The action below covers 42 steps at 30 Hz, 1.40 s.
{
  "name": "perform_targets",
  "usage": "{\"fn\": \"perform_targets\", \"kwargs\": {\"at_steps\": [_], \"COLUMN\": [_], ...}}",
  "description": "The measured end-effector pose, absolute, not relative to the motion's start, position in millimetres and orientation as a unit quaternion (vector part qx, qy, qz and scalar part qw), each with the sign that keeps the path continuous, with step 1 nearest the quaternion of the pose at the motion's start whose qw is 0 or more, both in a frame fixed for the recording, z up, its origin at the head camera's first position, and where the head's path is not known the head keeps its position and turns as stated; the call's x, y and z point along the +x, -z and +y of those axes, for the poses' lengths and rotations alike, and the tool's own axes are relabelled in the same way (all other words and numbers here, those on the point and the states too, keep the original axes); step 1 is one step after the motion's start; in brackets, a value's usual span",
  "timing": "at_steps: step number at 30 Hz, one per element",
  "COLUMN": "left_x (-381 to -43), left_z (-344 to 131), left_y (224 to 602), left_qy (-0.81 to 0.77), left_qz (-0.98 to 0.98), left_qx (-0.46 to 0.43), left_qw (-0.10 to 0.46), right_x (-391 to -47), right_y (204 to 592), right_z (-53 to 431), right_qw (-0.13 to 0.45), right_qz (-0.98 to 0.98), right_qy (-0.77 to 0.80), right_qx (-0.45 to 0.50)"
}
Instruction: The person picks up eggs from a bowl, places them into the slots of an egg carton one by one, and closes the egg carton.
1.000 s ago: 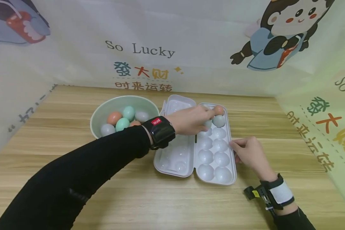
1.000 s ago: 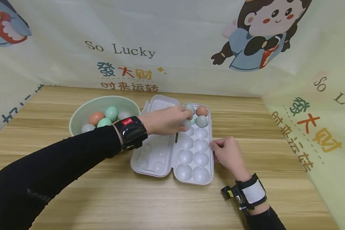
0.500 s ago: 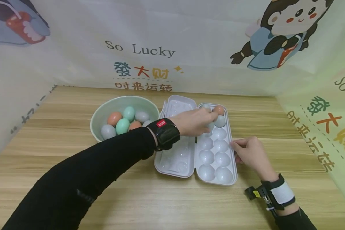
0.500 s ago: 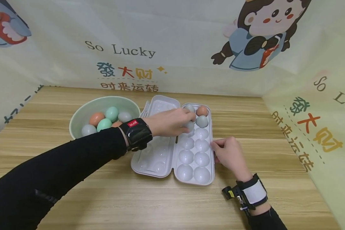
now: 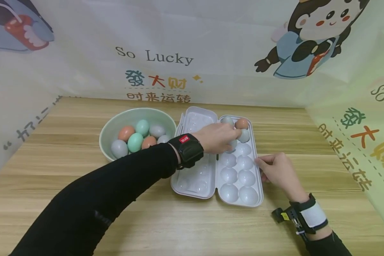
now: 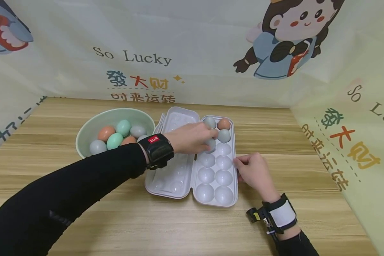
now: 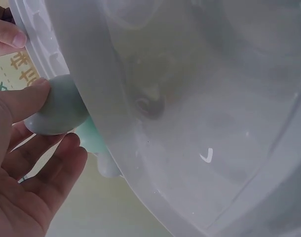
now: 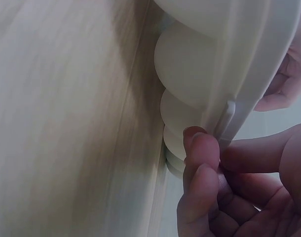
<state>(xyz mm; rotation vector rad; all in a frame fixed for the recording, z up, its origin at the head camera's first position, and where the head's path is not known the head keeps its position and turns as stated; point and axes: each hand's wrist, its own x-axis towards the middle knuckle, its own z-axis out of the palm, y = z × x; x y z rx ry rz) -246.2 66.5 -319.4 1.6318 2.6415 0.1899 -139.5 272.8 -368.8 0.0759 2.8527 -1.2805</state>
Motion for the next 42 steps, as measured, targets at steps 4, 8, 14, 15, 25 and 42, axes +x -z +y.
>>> {"fn": "perform_targets", "kwargs": {"at_steps": [4,8,14,15,25,42], "left_x": [-246.6,-247.0,-246.0,-245.8,-245.7,-245.7], "left_z": [68.9,70.6,73.6,74.2,78.1,80.4], "left_y": [321.3,322.6,324.0,324.1,324.5,329.2], "left_qy": [-0.047,-0.051,-0.049,-0.045,-0.022,0.034], "left_qz": [0.855,0.857,0.854,0.855,0.859,0.863], "left_qx": [0.517,0.512,0.515,0.515,0.508,0.503], "left_qw": [0.018,0.031,0.046,0.048,0.058,0.027], "right_x": [-139.6,-139.9,-140.0,-140.0,-140.5,-140.4], "right_y": [369.0,369.3,369.9,369.9,369.4,369.9], "right_z": [273.2,273.5,274.0,274.0,273.4,274.0], "right_qw": [0.006,0.006,0.007,0.006,0.008,0.005], "right_qz": [0.911,0.910,0.911,0.910,0.910,0.912], "right_qy": [0.412,0.413,0.413,0.413,0.414,0.410], "right_qx": [0.023,0.021,0.019,0.019,0.020,0.017]}}
